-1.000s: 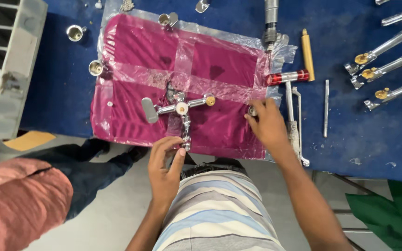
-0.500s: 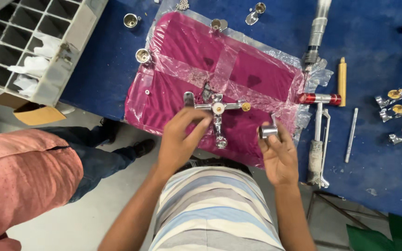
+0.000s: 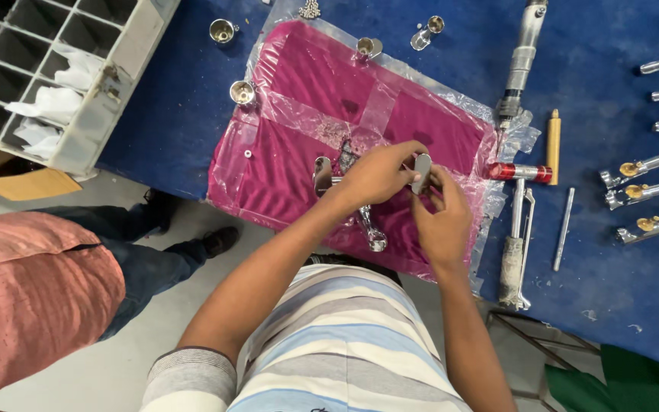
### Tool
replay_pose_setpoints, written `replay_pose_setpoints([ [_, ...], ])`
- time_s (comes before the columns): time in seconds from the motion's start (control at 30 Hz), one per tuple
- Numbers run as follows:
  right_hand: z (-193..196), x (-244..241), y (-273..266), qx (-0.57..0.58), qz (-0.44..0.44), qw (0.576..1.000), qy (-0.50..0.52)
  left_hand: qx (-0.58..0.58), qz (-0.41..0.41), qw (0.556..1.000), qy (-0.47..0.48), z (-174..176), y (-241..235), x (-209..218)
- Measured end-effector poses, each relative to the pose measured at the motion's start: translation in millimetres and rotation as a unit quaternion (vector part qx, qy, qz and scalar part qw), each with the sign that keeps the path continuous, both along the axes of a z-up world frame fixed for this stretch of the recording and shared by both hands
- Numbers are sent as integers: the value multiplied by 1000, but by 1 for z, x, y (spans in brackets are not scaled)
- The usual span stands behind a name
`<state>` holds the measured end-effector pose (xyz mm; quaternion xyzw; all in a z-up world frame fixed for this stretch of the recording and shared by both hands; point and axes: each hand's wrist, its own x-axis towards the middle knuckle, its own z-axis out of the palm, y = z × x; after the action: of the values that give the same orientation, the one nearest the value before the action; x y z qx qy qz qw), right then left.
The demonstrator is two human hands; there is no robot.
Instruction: The person assembles a metal faucet by placing components together and hammering a small red tool against the assembly. They use a wrench to tighten specific parts of the faucet while it sits on a purple surface.
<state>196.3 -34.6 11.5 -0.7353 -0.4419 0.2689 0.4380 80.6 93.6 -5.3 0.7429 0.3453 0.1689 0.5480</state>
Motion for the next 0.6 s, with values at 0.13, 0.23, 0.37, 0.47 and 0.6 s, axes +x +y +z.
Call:
replay_pose_setpoints([
  [0.13, -1, 0, 1, 6, -8, 1000, 23, 2, 10, 1000, -13, -2, -3, 1],
  [0.23, -4, -1, 3, 11, -15, 999, 44, -25, 8, 999, -25, -2, -2, 2],
  [0.37, -10, 0, 0, -8, -20, 999, 33, -20, 7, 999, -26, -5, -1, 2],
  [0.47, -11, 1, -1, -17, -21, 999, 47, -23, 12, 999, -24, -5, 0, 2],
  [0.6, -9, 1, 5, -33, -30, 998, 42, -8, 9, 1000, -12, -6, -2, 3],
])
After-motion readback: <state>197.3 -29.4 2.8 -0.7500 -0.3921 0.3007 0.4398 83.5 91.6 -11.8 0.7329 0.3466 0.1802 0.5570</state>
